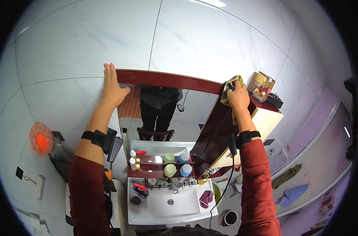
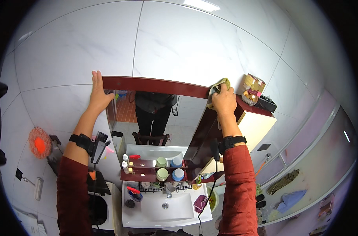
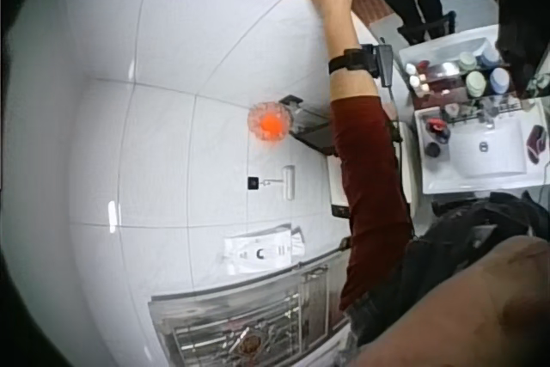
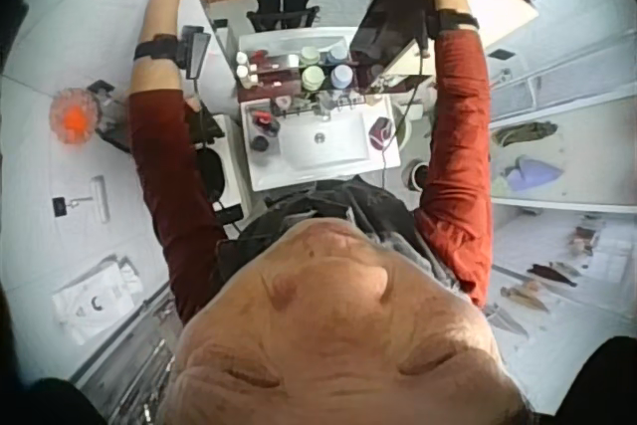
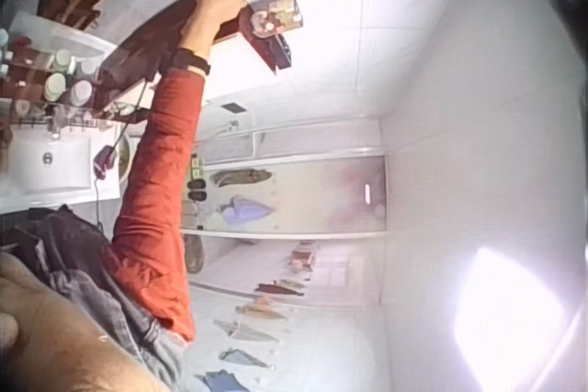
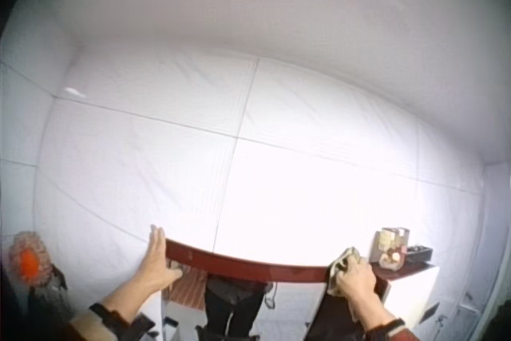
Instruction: The person stands on a wooden chair and wipes the tiled ceiling with a cloth. They repeatedly climb up and down the chair to reach different sections of the ceiling, using the cloth in their right hand while stabilizing with the left hand.
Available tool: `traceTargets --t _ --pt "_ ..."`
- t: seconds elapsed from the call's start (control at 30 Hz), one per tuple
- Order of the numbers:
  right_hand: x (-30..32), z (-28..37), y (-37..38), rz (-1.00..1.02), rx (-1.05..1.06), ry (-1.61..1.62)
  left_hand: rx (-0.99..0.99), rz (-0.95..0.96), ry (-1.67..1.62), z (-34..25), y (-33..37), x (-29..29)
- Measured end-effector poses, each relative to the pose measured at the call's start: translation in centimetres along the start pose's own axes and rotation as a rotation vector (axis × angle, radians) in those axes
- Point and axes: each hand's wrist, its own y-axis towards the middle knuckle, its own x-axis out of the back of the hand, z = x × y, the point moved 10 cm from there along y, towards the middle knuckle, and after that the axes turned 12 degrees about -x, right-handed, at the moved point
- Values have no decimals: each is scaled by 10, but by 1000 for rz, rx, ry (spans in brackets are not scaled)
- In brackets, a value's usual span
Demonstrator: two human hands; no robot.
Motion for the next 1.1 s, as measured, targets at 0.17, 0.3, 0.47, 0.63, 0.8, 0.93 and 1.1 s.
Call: traceTargets --t 0.17,0.3,0.47,0.63,0.8,0.93,1.1 --pt "11 45 -15 36 -23 29 21 -22 25 -5 -2 2" --pt "6 165 -69 91 263 239 -2 -12 -153 -2 -4 8" --pt "-4 314 -134 189 457 382 59 144 -687 4 -32 16" --pt "4 364 -165 190 550 457 97 51 -771 -9 -133 43" --pt "-8 364 -163 331 614 413 356 83 -808 -2 -230 55" --pt "-6 353 -186 1042 544 924 490 7 -1144 -28 -267 69" --pt "39 278 -270 758 613 938 449 -66 -1295 -86 -263 87"
